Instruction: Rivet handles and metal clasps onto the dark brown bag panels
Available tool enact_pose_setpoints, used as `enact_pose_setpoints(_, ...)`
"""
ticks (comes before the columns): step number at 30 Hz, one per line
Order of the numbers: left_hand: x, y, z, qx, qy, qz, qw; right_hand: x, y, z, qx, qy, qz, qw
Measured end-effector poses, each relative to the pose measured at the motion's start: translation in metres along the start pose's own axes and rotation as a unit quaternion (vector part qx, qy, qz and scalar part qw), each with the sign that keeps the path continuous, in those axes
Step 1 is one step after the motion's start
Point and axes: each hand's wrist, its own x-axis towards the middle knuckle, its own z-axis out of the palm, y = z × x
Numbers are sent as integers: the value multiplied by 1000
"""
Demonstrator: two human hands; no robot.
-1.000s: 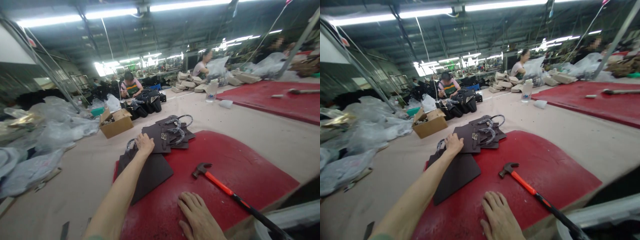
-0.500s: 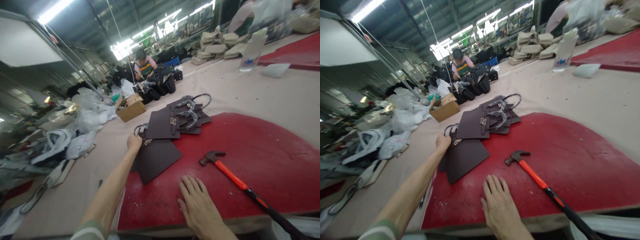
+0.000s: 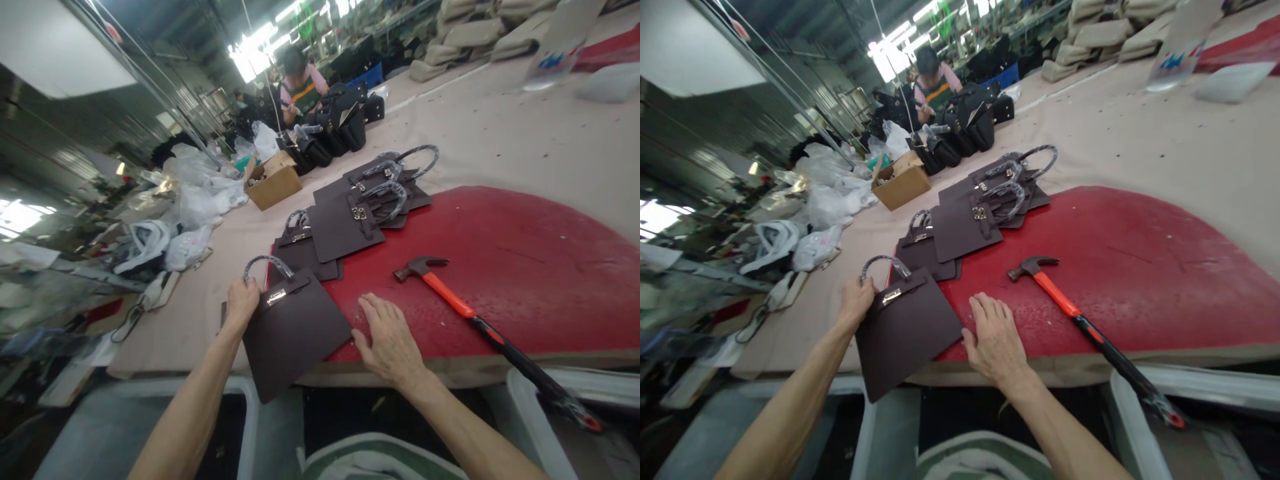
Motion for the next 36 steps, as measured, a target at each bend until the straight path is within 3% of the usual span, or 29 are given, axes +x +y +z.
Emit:
enact_pose_setpoints(4,-53,-4,16,-39,-55,35,997,-2,14,0,114,65,-6,991)
enact_pose_setpoints(8,-100,28,37,-87,-127,89,984,-3,23,-11,186,42,6,982)
enact_pose_setpoints(12,-127,70,46,-117,-155,114,974,-9,15,-23,92,-14,-24,995)
enact_pose_setpoints(15,-135,84,47,-155,-163,131,966,-14,5,-28,-22,-69,-34,997)
enact_pose_setpoints(18,-137,72,49,-217,-122,184,951,-14,-1,-29,-97,-109,-21,989)
enact_pose_setpoints(21,-137,36,52,-246,-82,283,924,-13,0,-30,-113,-118,-17,986)
enact_pose_setpoints(24,-142,-7,54,-243,-91,356,898,-13,4,-33,-107,-118,-25,987)
enact_pose_setpoints(27,-154,-33,53,-219,-114,419,874,-14,6,-35,-104,-118,-39,987)
enact_pose_setpoints(36,-168,-31,53,-157,-125,435,878,-18,6,-35,-138,-108,-51,983)
